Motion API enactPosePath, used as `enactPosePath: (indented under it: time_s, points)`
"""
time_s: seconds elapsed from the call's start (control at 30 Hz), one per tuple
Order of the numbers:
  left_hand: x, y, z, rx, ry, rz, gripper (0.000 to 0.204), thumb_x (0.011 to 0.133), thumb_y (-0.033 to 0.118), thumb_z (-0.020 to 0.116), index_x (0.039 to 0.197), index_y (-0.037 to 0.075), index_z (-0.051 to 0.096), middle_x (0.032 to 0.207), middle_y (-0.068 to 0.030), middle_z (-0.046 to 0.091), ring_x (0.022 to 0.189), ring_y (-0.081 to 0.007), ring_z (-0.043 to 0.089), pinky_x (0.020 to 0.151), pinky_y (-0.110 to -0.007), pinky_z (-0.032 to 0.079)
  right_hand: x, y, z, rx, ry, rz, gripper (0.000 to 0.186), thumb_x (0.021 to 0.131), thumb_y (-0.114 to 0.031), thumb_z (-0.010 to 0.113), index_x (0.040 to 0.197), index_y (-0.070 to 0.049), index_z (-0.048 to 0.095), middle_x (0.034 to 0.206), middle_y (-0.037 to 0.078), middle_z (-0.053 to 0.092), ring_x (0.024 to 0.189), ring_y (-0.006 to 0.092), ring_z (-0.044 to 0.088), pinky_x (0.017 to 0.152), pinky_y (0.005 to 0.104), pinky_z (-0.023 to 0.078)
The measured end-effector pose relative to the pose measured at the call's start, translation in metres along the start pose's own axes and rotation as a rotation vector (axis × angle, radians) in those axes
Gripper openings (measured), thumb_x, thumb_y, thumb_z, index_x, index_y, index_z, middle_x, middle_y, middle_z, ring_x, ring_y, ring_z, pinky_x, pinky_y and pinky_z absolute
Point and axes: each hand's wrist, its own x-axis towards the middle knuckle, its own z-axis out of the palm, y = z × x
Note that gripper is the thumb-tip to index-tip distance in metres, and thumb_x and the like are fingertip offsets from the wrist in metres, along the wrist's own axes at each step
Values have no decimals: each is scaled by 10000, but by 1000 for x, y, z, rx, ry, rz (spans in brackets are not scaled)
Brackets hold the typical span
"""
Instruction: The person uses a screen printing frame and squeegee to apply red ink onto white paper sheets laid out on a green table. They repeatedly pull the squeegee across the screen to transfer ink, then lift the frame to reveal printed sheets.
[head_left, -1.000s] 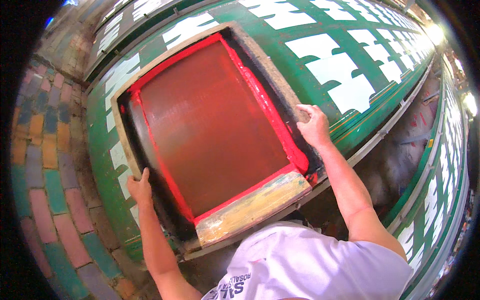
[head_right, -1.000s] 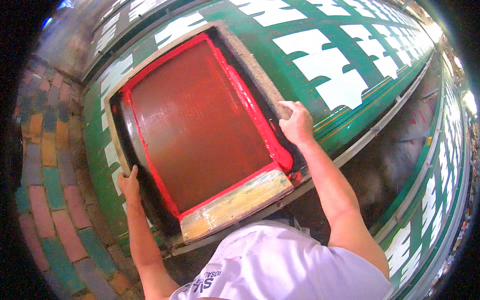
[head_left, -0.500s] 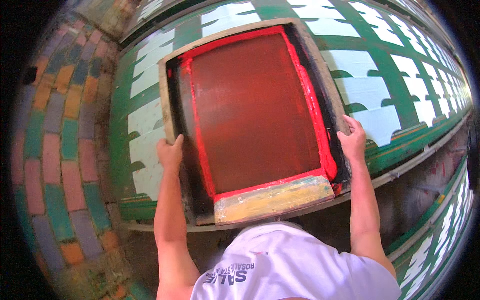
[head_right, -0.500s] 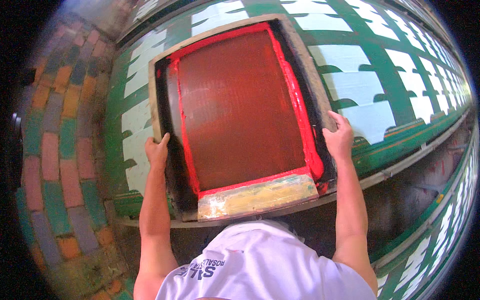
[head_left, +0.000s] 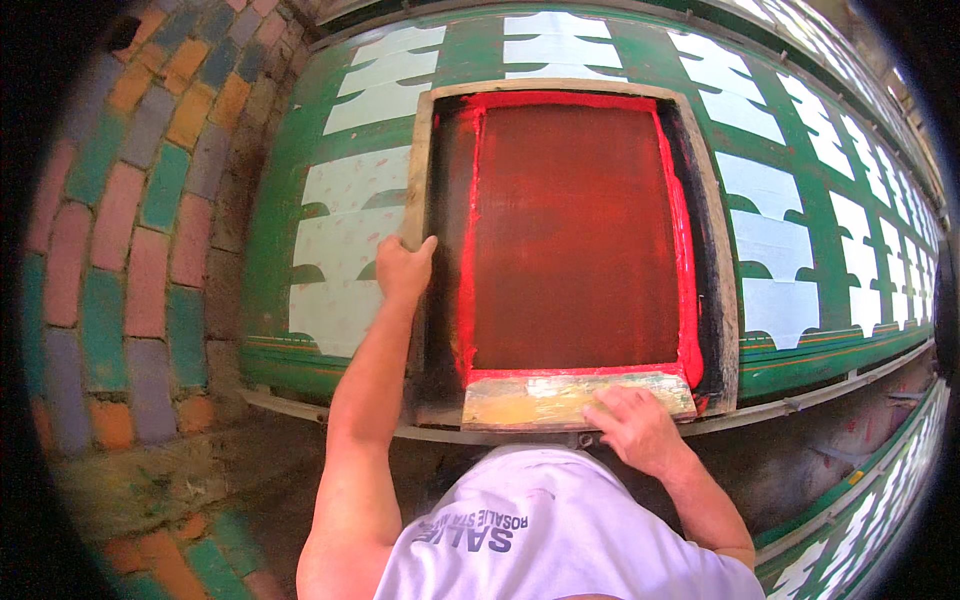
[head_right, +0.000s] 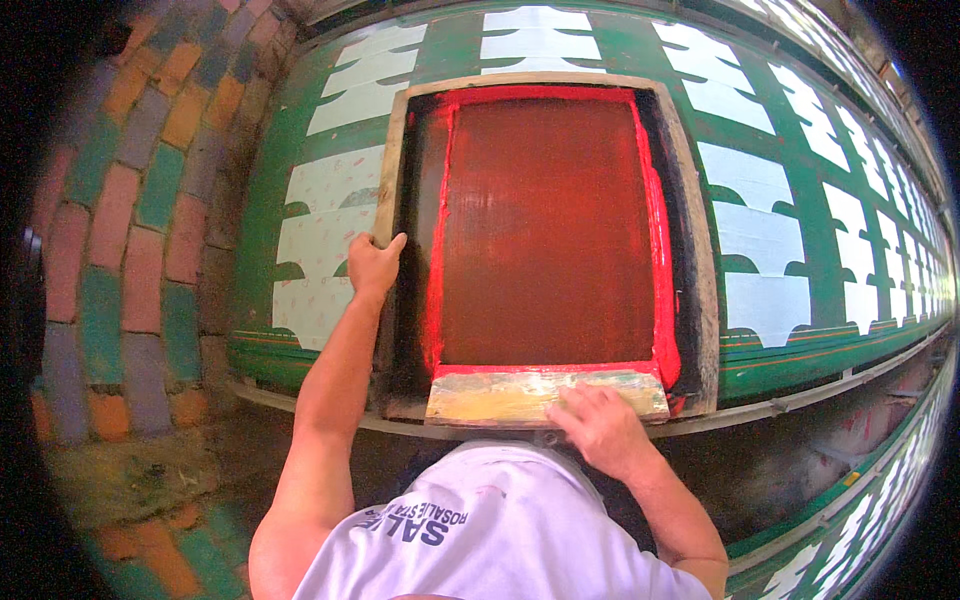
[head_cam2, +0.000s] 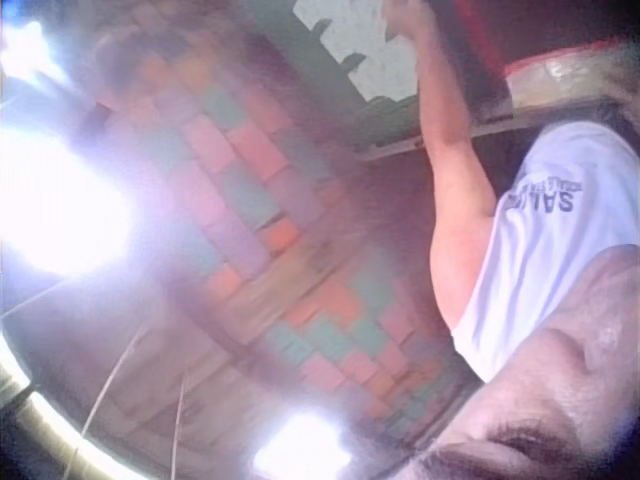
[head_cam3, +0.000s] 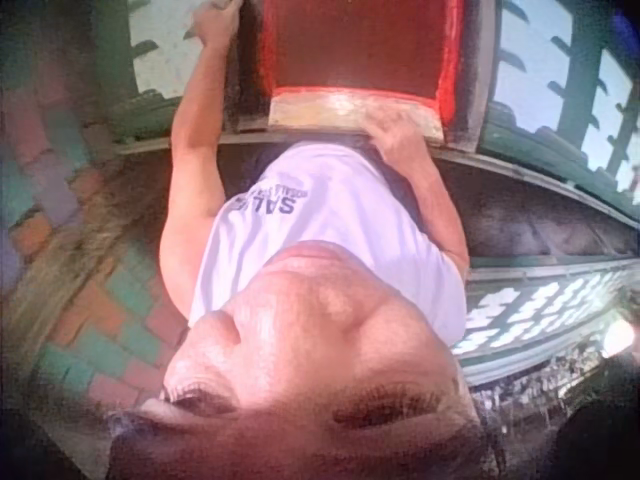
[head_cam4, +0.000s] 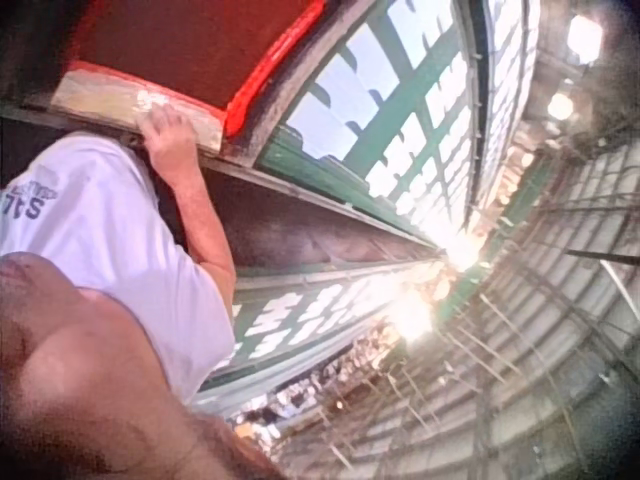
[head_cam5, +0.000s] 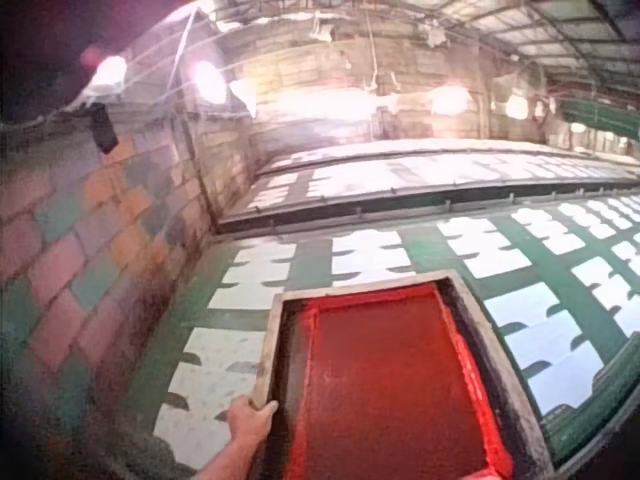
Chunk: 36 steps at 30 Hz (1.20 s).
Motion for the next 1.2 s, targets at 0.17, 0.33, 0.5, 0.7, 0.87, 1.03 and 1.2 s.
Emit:
enactPosePath:
  time_s: [0.17,0.33,0.5,0.7,0.87,1.03,1.2]
  points:
    - [-6,-2,0,-151,151,107,539,851,401,891,1114,-52,765,1144,-272,749,1116,-469,711,1008,-545,573,35,-23,13,-175,74,40,412,884,-81,708,1289,-91,782,1211,140,773,1162,344,740,1008,507,571]
    - [-1,-4,2,-119,80,76,527,876,391,849,1193,-26,781,1212,-253,758,1177,-469,713,1035,-559,578,70,-31,24,-264,-102,145,400,876,-70,709,1262,-132,795,1108,136,784,1051,370,757,933,519,594]
    - [-2,-1,4,-117,115,138,572,903,433,851,1278,8,771,1304,-239,737,1233,-454,696,1076,-562,571,52,-41,22,-235,-112,208,407,849,-27,734,1228,-148,820,1128,123,809,1100,350,784,963,500,621]
    - [-1,2,0,-120,17,121,611,961,491,824,1354,30,747,1373,-230,702,1308,-449,657,1113,-577,548,35,-54,53,-339,81,156,457,854,-67,743,1303,-142,790,1214,102,812,1142,311,779,988,490,614]
    - [-2,2,1,-124,31,125,617,996,490,794,1393,22,731,1372,-231,696,1325,-448,648,1141,-553,528,60,-20,60,-406,156,99,423,896,-93,707,1308,-142,788,1236,118,809,1147,333,773,1024,484,597]
    - [-2,-1,3,-148,37,121,615,1008,461,796,1398,-9,719,1361,-231,699,1322,-442,647,1147,-537,514,139,55,45,-454,232,12,372,918,-107,681,1273,-161,778,1141,112,788,1077,323,769,960,481,599]
    - [-4,3,2,-164,67,137,549,1025,370,811,1376,-41,712,1328,-233,702,1264,-434,668,1107,-517,525,237,137,17,-497,229,22,382,887,-75,697,1242,-188,777,1079,98,776,1019,326,772,897,487,619]
